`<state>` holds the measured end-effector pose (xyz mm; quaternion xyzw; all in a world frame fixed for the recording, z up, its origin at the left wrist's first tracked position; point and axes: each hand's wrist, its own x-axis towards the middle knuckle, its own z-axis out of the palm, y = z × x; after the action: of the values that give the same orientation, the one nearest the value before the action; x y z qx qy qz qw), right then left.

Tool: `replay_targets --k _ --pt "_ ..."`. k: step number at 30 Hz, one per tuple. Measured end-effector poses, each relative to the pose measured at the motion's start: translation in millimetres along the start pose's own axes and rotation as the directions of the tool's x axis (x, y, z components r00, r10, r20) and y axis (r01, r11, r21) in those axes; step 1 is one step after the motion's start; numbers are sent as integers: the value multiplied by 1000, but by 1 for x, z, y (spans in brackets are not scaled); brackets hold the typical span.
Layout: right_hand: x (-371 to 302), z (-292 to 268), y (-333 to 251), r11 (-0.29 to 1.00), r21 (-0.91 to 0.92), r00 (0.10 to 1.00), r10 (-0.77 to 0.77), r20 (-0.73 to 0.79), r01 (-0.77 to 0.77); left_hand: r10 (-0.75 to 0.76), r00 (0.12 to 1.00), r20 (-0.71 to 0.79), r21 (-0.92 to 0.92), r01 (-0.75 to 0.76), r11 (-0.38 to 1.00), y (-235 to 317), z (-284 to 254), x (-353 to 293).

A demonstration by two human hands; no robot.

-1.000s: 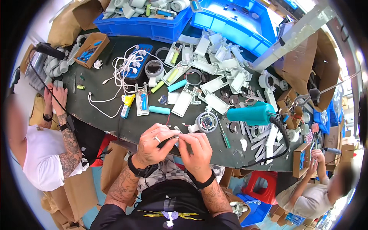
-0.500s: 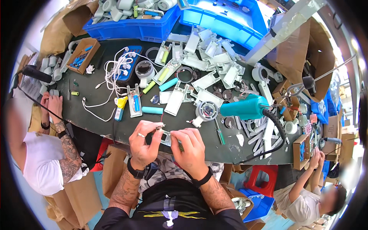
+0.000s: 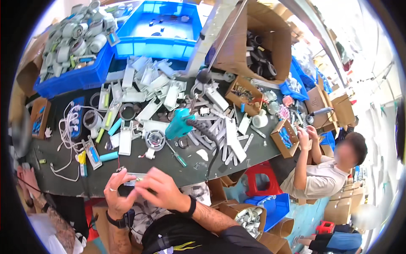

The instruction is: Assembling small electronic devices on a production line by fitting components into plastic housings.

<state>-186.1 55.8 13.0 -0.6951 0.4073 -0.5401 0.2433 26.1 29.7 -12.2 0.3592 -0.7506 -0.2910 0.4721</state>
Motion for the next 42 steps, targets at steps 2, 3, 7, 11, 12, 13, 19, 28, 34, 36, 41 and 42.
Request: replay_targets --k 2,3,7,11,12,13,19,28,34,36,41,42 --pt "-12 -27 -21 991 -120 996 -64 -54 58 -1 1000 -11 -79 0 997 3 2 9" --pt "-16 -47 -29 987 -146 996 -70 -57 61 -28 999 -22 -132 24 991 5 -1 10" --pt "8 -132 -38 890 -456 786 -276 -553 -8 -68 998 -7 -71 67 995 -3 -2 14" --pt "56 -209 3 972 -204 626 -88 -775 -117 -62 993 -98 -32 59 998 3 -14 11" --pt "69 -228 15 945 -243 677 -32 -735 -220 -72 989 -130 -45 67 997 5 -18 9" --pt "77 -242 24 843 -390 712 -12 -702 -370 -122 982 -147 -79 111 991 1 -19 -1" --pt "-7 -205 -3 816 -557 714 -296 -634 -156 -201 979 24 -170 202 965 35 -78 35" --pt "-33 -66 -7 915 -362 972 -222 -84 178 -175 774 -608 315 439 841 -81 -270 97" --pt "-83 -59 42 897 -429 964 -11 -265 -107 -358 857 -370 893 434 115 -184 -394 153" --pt "-107 -64 48 947 -178 939 213 -271 -266 -478 795 -372 895 445 44 -197 -402 168" --pt "-152 -82 57 686 16 675 721 -157 -728 -620 671 -406 911 354 -214 -202 -391 197" --pt "-156 -86 53 676 7 666 727 -164 -737 -624 660 -418 902 380 -202 -196 -384 199"
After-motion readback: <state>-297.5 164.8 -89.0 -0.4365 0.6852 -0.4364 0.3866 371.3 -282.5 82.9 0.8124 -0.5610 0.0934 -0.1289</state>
